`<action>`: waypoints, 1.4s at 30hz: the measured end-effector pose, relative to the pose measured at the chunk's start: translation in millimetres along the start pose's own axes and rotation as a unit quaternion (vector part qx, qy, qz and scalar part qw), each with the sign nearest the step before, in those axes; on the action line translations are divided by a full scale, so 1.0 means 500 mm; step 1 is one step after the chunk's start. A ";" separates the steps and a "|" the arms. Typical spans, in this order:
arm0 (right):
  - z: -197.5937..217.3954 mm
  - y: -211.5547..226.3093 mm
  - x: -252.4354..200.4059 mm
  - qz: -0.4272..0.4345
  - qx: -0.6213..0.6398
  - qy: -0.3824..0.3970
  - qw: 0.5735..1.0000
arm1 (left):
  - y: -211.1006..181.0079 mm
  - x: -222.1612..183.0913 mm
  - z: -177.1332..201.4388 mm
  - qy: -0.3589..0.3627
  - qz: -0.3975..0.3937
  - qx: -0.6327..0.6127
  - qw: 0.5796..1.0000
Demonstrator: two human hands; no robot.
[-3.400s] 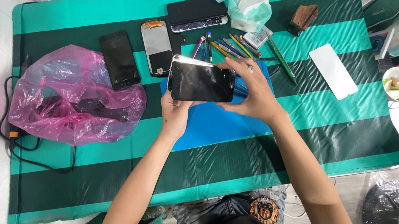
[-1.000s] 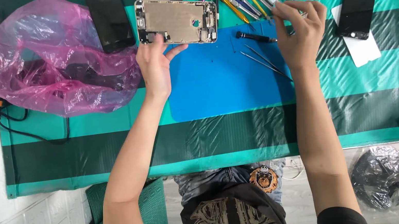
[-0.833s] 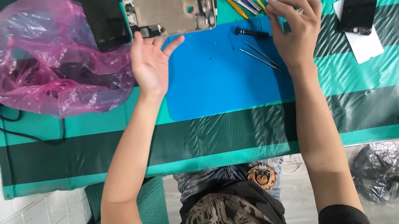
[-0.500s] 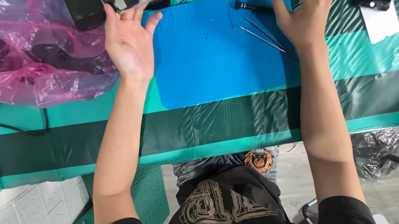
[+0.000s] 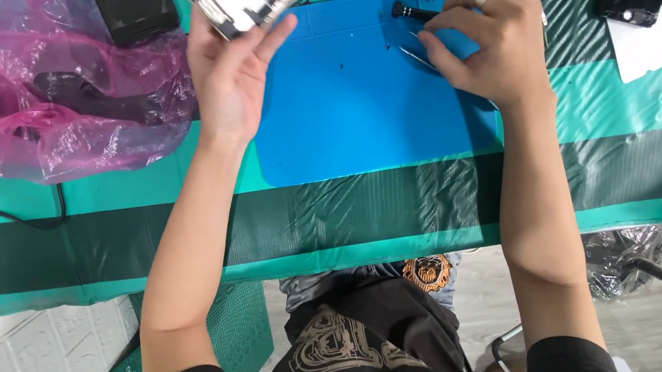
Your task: Assembling internal smartphone components and securing them with a screwdriver on a repair bench.
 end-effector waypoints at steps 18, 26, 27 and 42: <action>0.030 0.028 0.034 -0.070 0.024 -0.041 0.996 | -0.002 -0.020 -0.083 0.010 0.056 -0.069 0.996; 0.086 0.006 0.006 -0.158 0.292 -0.316 0.889 | 0.026 -0.032 -0.067 -0.052 0.128 -0.079 0.987; 0.075 -0.018 -0.012 -0.194 0.344 -0.323 0.860 | 0.029 -0.031 -0.071 -0.044 0.128 -0.106 0.985; -0.118 -0.096 -0.106 -0.465 0.758 -0.276 0.366 | 0.050 -0.031 -0.058 -0.042 0.128 -0.112 0.984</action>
Point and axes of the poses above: each hand's wrist, its own x-axis towards the middle knuckle, its own z-axis out of the back of the hand, y = z × x, the point moved 8 cm from there along x, towards the middle knuckle, and after that the axes turned 2 degrees about y, right-handed, at the moved point
